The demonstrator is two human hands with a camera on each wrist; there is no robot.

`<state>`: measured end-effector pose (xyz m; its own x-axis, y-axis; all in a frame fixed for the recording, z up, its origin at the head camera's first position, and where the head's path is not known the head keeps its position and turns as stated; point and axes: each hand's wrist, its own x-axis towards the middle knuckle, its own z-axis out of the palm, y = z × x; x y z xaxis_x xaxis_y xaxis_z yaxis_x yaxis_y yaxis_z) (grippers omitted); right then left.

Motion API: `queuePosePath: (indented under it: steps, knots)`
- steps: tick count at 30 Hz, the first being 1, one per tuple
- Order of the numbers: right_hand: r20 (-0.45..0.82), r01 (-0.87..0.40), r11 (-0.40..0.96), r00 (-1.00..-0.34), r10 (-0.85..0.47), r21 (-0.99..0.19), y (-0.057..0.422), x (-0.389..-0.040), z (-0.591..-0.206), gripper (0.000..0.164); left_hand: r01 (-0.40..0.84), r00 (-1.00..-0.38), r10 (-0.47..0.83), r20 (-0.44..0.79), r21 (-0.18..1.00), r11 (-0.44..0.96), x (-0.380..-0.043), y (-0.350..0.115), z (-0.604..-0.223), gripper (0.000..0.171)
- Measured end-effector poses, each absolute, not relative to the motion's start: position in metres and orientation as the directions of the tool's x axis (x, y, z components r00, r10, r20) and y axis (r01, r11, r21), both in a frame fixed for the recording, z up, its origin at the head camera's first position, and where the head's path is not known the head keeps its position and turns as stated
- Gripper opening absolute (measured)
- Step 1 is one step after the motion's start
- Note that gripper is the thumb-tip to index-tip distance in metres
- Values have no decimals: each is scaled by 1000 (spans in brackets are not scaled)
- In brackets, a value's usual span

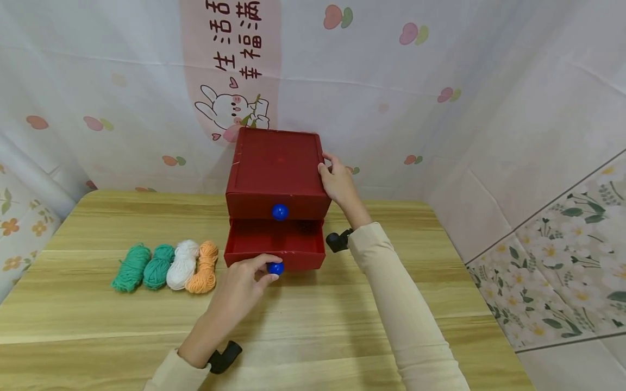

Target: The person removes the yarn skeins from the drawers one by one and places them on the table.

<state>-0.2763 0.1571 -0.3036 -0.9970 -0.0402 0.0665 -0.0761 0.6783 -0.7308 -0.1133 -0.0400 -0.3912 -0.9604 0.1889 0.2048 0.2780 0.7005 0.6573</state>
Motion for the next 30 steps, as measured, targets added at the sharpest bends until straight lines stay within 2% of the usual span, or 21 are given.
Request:
queuePosePath:
  steps: [30]
  knots:
    - [69,-85,683,-996,-50,-726,157,-275,-302,47,282,-959,177,223,662,695,-171,-36,-393,25]
